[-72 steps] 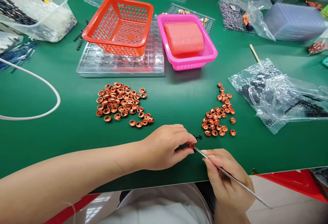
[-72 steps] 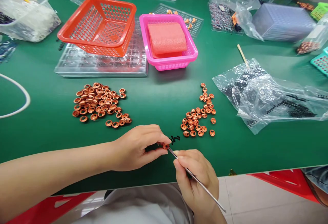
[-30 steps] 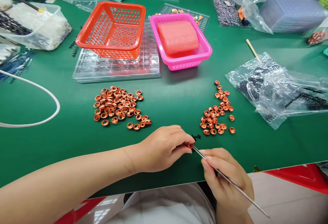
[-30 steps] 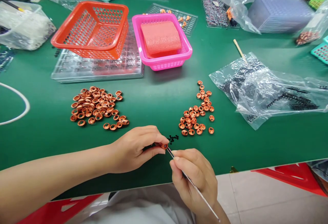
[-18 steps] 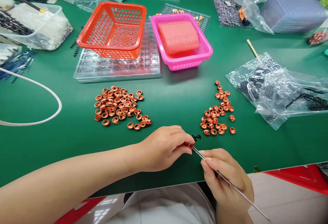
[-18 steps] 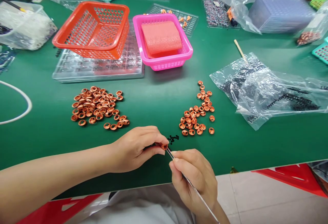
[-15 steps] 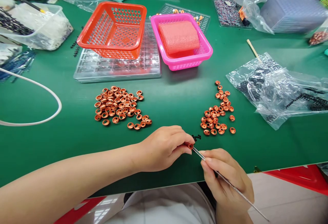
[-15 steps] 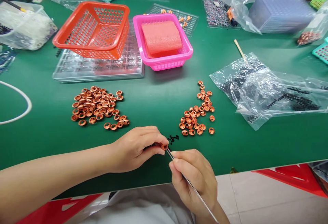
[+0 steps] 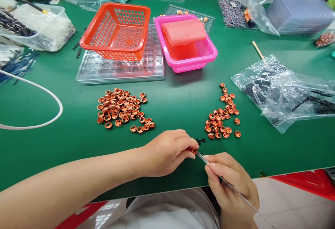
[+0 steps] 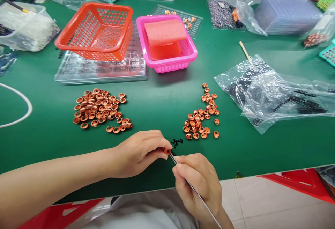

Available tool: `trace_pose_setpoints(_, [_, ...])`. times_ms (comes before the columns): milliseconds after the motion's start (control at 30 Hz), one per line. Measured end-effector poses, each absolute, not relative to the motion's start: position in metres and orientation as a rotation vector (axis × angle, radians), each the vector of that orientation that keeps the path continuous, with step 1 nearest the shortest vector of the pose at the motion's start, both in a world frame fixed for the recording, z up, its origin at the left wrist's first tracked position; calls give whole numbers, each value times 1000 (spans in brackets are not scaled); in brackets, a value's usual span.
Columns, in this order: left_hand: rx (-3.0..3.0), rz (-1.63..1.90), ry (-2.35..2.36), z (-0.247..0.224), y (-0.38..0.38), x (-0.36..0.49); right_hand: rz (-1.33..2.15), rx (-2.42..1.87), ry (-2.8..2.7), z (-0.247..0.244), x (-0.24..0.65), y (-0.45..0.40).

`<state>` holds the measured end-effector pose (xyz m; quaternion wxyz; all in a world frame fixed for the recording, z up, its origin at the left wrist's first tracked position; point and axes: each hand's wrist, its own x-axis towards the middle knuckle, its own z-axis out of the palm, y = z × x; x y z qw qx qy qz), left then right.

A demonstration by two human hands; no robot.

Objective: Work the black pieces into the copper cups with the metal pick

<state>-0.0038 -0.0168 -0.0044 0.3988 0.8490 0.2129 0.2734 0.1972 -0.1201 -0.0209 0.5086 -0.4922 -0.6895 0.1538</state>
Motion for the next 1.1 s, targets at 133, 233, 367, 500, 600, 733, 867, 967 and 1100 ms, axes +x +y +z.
trace_pose_setpoints(133, [2138,683,552,-4,-20,-3,396,-1185,-1666,-21,199,-122])
trace_pose_setpoints(233, [2114,683,555,-4,-22,-3,358,-1169,-1730,-20,200,-122])
trace_pose_setpoints(367, [2118,678,573,-5,-23,-2,295,-1173,-1825,-16,200,-121])
trace_pose_setpoints(500, [2109,679,604,-5,-22,-2,294,-1153,-1848,-14,200,-119])
trace_pose_setpoints(600, [2083,664,620,-4,-21,-1,297,-1155,-1818,-16,200,-118])
trace_pose_setpoints(733, [2050,669,608,-2,-20,-1,316,-1130,-1752,-20,200,-119])
trace_pose_setpoints(867, [2042,694,584,-2,-18,-2,338,-1130,-1701,-22,200,-120])
trace_pose_setpoints(967, [2043,706,570,-3,-17,-2,338,-1149,-1695,-21,199,-120])
trace_pose_setpoints(1100, [2042,719,572,-4,-17,-3,339,-1176,-1644,-22,198,-121])
